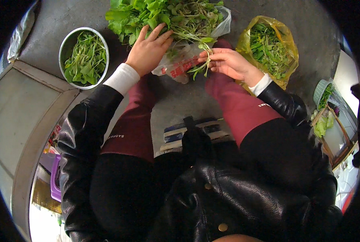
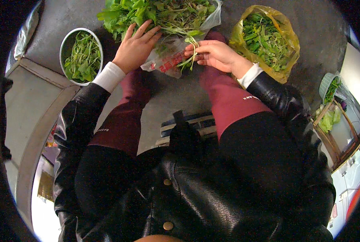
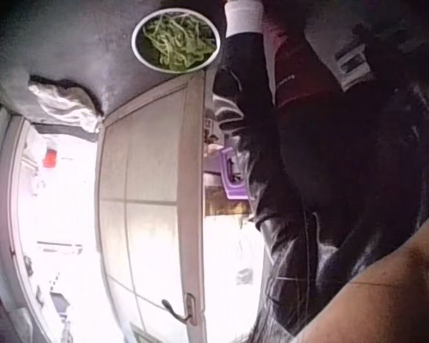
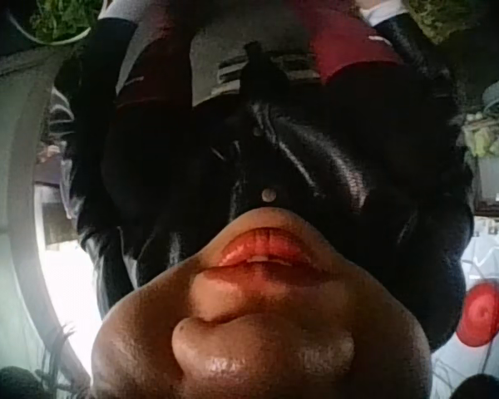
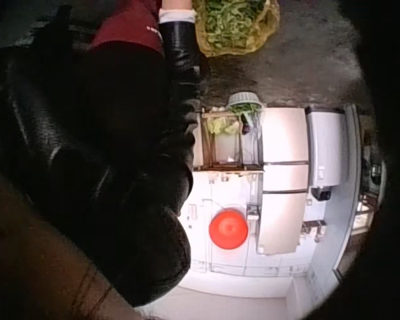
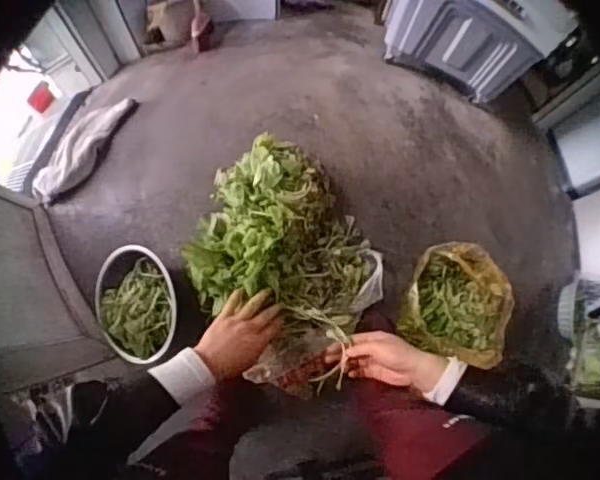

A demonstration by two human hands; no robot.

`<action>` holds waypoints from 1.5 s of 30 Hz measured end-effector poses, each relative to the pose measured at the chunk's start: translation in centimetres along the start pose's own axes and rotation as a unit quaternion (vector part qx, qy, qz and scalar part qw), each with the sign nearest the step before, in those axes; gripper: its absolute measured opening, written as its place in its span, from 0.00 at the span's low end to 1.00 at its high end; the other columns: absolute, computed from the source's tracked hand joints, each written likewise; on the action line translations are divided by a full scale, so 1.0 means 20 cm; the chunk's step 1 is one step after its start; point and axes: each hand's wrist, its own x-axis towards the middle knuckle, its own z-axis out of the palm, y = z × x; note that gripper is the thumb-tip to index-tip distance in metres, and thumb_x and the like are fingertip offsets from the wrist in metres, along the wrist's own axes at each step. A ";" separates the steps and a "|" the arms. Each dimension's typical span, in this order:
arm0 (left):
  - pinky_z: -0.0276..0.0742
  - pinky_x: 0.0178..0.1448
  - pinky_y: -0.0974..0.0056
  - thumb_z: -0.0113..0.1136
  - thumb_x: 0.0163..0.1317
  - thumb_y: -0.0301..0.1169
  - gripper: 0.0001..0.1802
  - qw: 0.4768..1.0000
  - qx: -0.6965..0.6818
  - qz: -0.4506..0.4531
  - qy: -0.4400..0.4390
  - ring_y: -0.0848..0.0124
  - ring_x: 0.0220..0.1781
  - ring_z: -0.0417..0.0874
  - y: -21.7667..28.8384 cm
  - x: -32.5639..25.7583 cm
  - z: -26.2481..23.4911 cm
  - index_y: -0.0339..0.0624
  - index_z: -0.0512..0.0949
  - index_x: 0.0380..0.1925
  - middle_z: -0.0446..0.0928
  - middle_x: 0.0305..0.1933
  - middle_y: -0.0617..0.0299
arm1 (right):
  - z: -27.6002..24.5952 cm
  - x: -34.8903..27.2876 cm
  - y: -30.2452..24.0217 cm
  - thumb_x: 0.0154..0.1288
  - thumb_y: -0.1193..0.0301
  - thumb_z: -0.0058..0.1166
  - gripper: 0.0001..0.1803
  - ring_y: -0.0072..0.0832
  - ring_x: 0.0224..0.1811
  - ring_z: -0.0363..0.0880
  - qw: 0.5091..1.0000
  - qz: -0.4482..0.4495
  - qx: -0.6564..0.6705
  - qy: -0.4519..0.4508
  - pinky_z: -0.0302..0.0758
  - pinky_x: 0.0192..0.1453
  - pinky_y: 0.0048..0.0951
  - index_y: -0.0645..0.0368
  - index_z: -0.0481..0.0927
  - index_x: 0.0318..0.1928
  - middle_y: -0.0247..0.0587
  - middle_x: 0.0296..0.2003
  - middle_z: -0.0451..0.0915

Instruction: The person sits on the floor and sorts leafy green vegetables by hand, separating stems and leaves into a metal bowl and a plastic bag. The person repeatedly picks up bunches, removes unwanted parts, and places the cleaned greens into containers.

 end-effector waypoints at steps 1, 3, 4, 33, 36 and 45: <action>0.53 0.79 0.43 0.56 0.63 0.31 0.25 1.000 -0.002 0.001 0.005 0.62 0.79 0.58 0.00 0.00 0.01 0.52 0.77 0.62 0.67 0.74 0.67 | -0.01 -0.04 0.00 0.75 0.70 0.49 0.15 0.18 0.42 0.80 1.000 -0.002 0.009 -0.017 0.77 0.51 0.25 0.61 0.80 0.56 0.36 0.52 0.83; 0.54 0.79 0.43 0.56 0.62 0.31 0.26 1.000 -0.005 0.003 0.014 0.62 0.79 0.59 0.00 0.01 0.03 0.52 0.76 0.63 0.67 0.74 0.67 | -0.01 -0.10 -0.01 0.75 0.71 0.49 0.15 0.21 0.46 0.80 0.998 -0.014 0.012 -0.063 0.77 0.56 0.27 0.63 0.80 0.56 0.39 0.53 0.83; 0.54 0.79 0.43 0.57 0.62 0.31 0.26 1.000 -0.003 -0.002 0.019 0.62 0.79 0.59 -0.01 0.01 0.03 0.52 0.76 0.63 0.67 0.74 0.67 | 0.01 -0.12 -0.02 0.75 0.71 0.49 0.15 0.22 0.47 0.81 0.996 -0.022 0.005 -0.086 0.77 0.57 0.28 0.63 0.80 0.56 0.40 0.54 0.83; 0.79 0.55 0.66 0.53 0.77 0.36 0.14 0.474 -0.856 -0.164 -0.122 0.73 0.47 0.82 0.17 0.02 -0.33 0.36 0.77 0.52 0.80 0.46 0.61 | 0.27 -0.14 -0.25 0.74 0.64 0.56 0.17 0.12 0.32 0.72 0.989 -0.110 0.094 -0.018 0.71 0.33 0.16 0.60 0.82 0.56 0.22 0.33 0.77; 0.79 0.57 0.67 0.53 0.75 0.33 0.15 0.396 -0.890 -0.201 -0.105 0.73 0.52 0.81 0.18 0.02 -0.34 0.35 0.77 0.53 0.80 0.51 0.60 | 0.28 -0.15 -0.25 0.73 0.64 0.57 0.16 0.12 0.31 0.72 0.990 -0.123 0.063 0.008 0.71 0.33 0.17 0.60 0.83 0.55 0.22 0.32 0.77; 0.72 0.62 0.68 0.44 0.61 0.19 0.19 0.695 -0.632 -0.231 0.254 0.70 0.54 0.79 0.10 0.03 -0.39 0.33 0.78 0.50 0.80 0.50 0.58 | 0.29 -0.16 -0.28 0.73 0.64 0.59 0.14 0.13 0.30 0.73 0.993 -0.109 0.039 -0.011 0.70 0.34 0.19 0.60 0.84 0.50 0.23 0.31 0.77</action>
